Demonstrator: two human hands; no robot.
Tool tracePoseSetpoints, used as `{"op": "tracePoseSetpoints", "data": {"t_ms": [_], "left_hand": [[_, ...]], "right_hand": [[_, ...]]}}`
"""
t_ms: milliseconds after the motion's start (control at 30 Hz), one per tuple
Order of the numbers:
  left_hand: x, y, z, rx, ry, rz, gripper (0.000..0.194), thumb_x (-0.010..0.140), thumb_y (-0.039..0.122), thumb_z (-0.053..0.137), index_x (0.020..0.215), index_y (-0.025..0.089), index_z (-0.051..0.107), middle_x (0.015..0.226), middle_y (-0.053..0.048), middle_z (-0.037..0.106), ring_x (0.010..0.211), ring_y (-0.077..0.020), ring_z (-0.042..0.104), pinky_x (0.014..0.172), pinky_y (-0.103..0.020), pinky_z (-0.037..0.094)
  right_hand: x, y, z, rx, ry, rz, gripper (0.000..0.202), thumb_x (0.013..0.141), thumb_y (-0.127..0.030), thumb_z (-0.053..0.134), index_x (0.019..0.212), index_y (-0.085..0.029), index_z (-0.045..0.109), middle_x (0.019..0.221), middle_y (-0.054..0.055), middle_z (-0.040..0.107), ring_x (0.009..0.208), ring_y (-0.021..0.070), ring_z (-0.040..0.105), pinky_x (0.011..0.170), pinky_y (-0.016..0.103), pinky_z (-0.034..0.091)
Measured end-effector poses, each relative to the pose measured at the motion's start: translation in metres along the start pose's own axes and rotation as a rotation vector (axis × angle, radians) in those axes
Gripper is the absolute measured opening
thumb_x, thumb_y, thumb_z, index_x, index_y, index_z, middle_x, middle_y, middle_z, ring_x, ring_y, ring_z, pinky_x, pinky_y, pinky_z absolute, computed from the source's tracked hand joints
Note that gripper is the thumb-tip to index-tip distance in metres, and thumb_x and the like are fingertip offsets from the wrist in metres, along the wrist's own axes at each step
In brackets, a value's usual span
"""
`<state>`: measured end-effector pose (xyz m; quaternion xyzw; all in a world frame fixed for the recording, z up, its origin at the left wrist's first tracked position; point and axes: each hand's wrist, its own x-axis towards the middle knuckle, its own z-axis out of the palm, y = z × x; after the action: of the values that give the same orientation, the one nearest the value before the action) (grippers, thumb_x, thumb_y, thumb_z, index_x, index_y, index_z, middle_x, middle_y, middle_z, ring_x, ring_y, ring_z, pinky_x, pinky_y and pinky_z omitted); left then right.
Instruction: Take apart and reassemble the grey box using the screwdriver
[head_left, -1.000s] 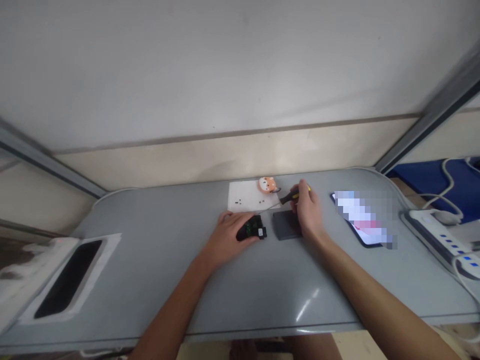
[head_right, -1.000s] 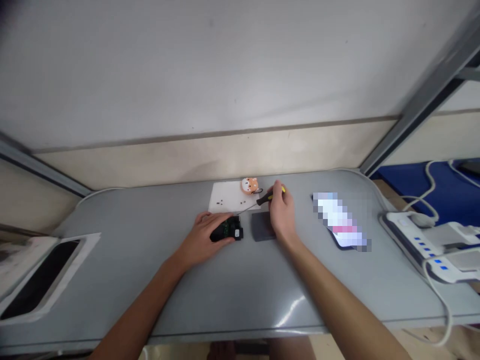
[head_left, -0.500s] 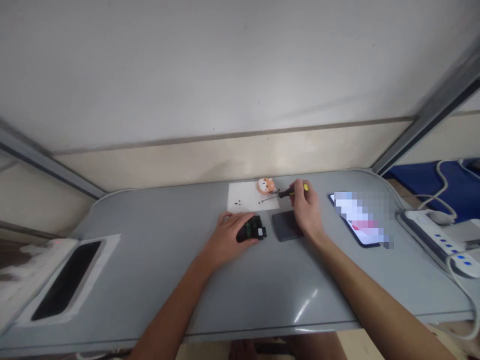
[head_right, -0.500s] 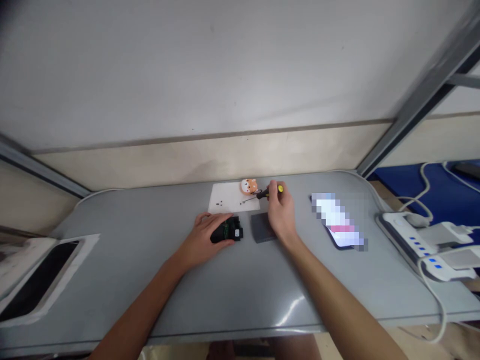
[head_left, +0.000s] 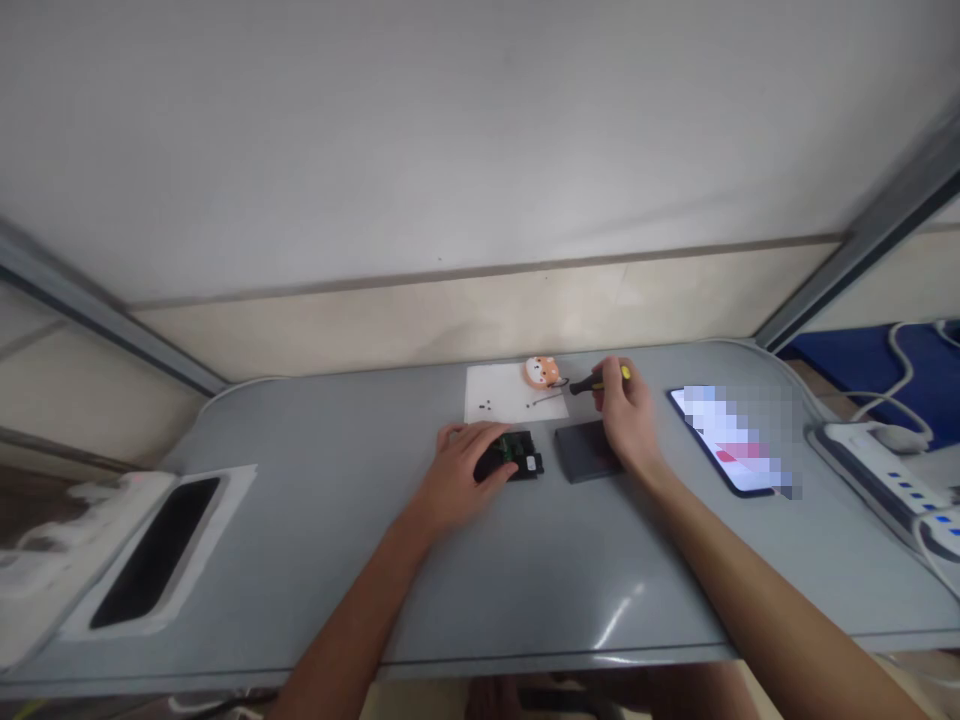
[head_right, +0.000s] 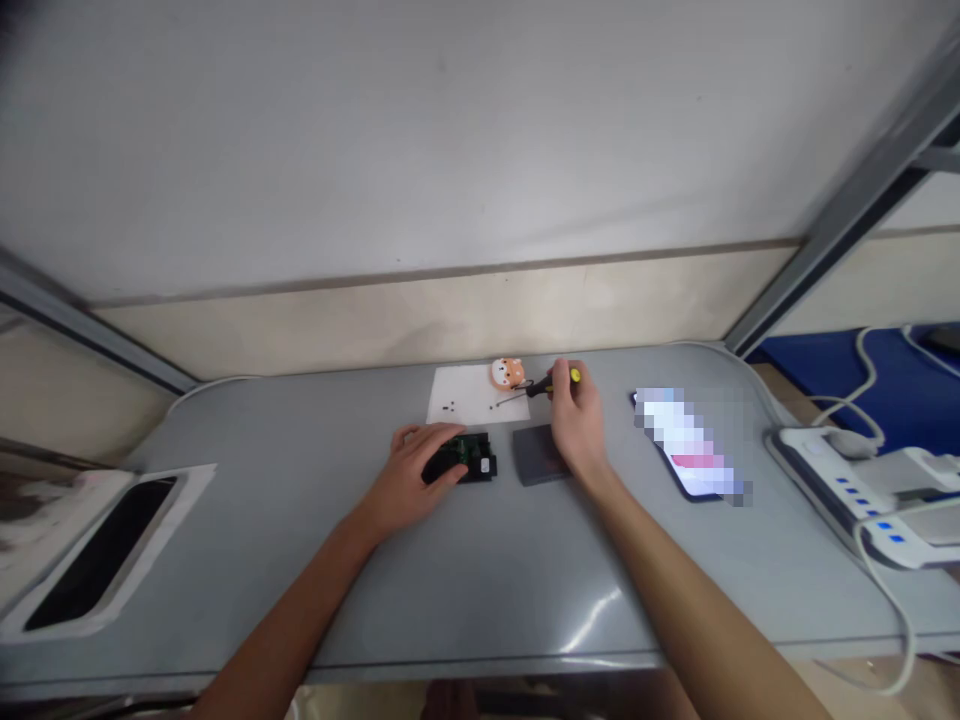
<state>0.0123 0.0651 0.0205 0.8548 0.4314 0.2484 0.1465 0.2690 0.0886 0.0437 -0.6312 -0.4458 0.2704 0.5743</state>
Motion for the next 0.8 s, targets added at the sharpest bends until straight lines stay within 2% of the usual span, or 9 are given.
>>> {"op": "tracePoseSetpoints", "data": {"t_ms": [167, 333, 500, 633, 800], "left_hand": [[-0.001, -0.001, 0.001, 0.012, 0.035, -0.015, 0.037, 0.101, 0.033, 0.061, 0.137, 0.029, 0.059, 0.136, -0.007, 0.068, 0.129, -0.0255, 0.061, 0.116, -0.049, 0.032], [-0.001, -0.005, 0.003, 0.044, 0.113, -0.027, 0.031, 0.101, 0.034, 0.061, 0.132, 0.028, 0.063, 0.133, -0.007, 0.069, 0.126, -0.0253, 0.061, 0.114, -0.048, 0.033], [0.000, -0.009, 0.005, 0.060, 0.196, -0.049, 0.027, 0.097, 0.035, 0.067, 0.124, 0.030, 0.069, 0.126, -0.006, 0.070, 0.120, -0.0245, 0.063, 0.110, -0.046, 0.036], [0.000, -0.009, 0.004, 0.018, 0.204, -0.018, 0.018, 0.094, 0.037, 0.072, 0.110, 0.029, 0.074, 0.117, -0.003, 0.072, 0.114, -0.0226, 0.063, 0.108, -0.045, 0.038], [0.001, -0.009, 0.004, 0.003, 0.244, -0.002, 0.009, 0.096, 0.035, 0.070, 0.096, 0.028, 0.075, 0.105, -0.001, 0.074, 0.105, -0.0202, 0.065, 0.103, -0.044, 0.039]], "right_hand": [[0.000, -0.001, 0.000, 0.006, 0.002, 0.001, 0.045, 0.099, -0.063, 0.044, 0.088, -0.023, 0.060, 0.077, 0.001, 0.062, 0.071, 0.0166, 0.057, 0.068, 0.030, 0.043], [-0.003, -0.015, -0.005, 0.089, 0.021, 0.027, 0.046, 0.098, -0.065, 0.044, 0.085, -0.024, 0.060, 0.069, 0.000, 0.053, 0.065, 0.0171, 0.052, 0.061, 0.029, 0.045], [-0.010, -0.023, -0.003, 0.165, -0.087, 0.075, 0.049, 0.098, -0.066, 0.044, 0.083, -0.023, 0.063, 0.068, 0.001, 0.055, 0.063, 0.0164, 0.051, 0.059, 0.029, 0.044], [-0.016, -0.020, 0.004, 0.236, -0.146, 0.106, 0.050, 0.096, -0.067, 0.047, 0.082, -0.023, 0.063, 0.077, 0.001, 0.061, 0.066, 0.0143, 0.055, 0.061, 0.026, 0.045], [-0.018, -0.015, 0.008, 0.242, -0.194, 0.089, 0.051, 0.096, -0.068, 0.047, 0.081, -0.022, 0.063, 0.075, 0.001, 0.062, 0.066, 0.0142, 0.055, 0.060, 0.024, 0.044]]}}
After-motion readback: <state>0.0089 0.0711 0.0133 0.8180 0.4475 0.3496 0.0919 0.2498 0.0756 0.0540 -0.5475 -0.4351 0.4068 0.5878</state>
